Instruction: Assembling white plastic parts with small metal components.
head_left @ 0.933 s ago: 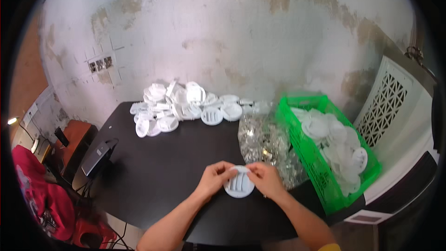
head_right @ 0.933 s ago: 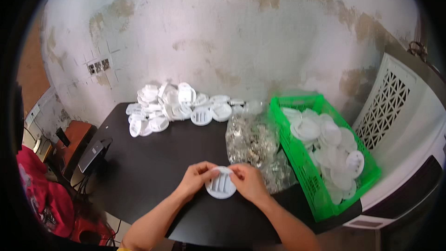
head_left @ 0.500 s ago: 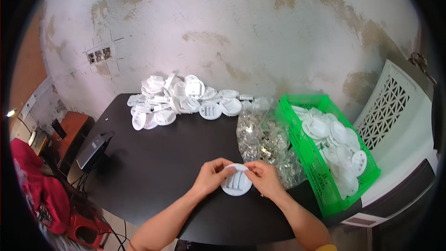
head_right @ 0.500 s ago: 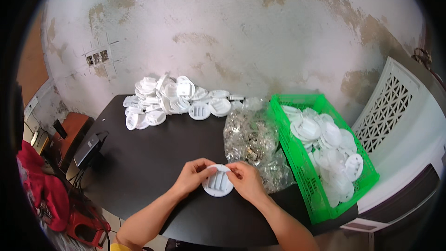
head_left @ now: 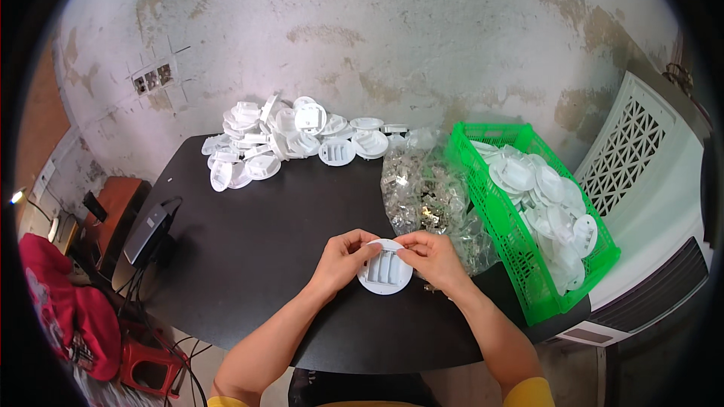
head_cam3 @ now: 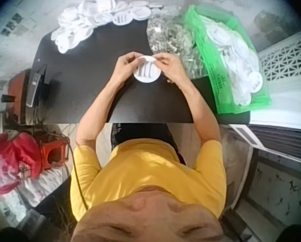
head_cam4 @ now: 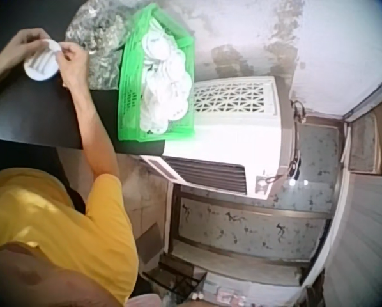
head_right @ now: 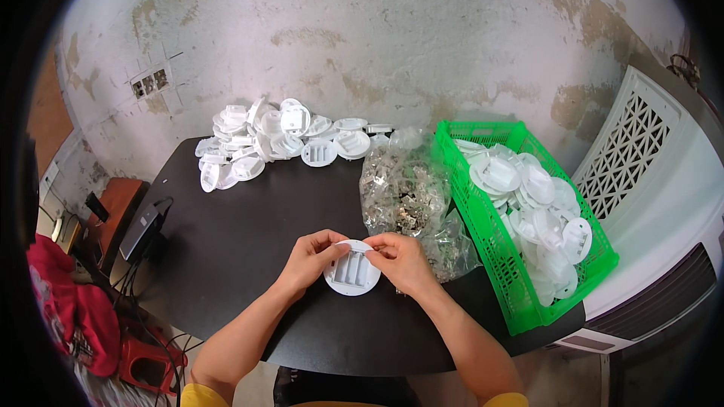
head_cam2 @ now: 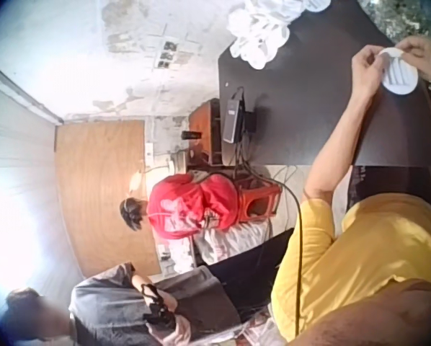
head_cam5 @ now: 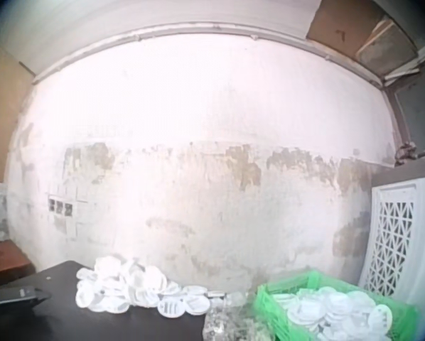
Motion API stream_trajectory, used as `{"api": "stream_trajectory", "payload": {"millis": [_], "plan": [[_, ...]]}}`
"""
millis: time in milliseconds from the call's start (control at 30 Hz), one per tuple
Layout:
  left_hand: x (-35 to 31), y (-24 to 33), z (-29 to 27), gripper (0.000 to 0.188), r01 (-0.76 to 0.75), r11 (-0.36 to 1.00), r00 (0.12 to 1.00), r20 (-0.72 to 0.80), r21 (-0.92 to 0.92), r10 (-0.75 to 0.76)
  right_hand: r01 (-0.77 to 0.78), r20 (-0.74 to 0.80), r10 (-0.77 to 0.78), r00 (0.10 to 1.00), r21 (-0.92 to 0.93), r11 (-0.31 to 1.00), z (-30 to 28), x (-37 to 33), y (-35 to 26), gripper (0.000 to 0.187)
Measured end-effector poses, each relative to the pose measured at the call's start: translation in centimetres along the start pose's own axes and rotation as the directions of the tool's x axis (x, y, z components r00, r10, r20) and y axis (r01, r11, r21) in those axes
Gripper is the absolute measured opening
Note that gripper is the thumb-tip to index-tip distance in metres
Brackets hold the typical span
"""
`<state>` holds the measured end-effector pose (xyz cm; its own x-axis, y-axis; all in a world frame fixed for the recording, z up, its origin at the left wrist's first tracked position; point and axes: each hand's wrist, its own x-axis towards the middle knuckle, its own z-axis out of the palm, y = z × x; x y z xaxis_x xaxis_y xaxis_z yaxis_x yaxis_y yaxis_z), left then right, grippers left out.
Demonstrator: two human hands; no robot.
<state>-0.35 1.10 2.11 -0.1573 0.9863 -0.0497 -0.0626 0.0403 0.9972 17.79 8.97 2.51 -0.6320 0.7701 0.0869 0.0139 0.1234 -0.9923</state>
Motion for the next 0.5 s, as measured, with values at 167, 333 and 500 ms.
{"api": "stream_trajectory", "payload": {"millis": [167,333,500], "plan": [[-0.1,-0.2,0.2,0.015,-0.015,0.999,1.0,0.0,0.044,0.015,-0.057,0.018,0.057,0.998,0.01,0.998,-0.1,0.1,0.1,0.017],[0.1,-0.8,0.2,0.016,-0.045,0.996,0.999,-0.001,0.072,0.045,-0.097,0.02,0.099,0.995,-0.083,0.992,-0.2,0.1,-0.2,0.018],[0.1,-1.1,0.4,0.018,-0.093,0.993,0.996,0.015,0.065,0.093,-0.054,0.024,0.057,0.998,-0.108,0.993,0.0,0.1,0.1,0.019]]}}
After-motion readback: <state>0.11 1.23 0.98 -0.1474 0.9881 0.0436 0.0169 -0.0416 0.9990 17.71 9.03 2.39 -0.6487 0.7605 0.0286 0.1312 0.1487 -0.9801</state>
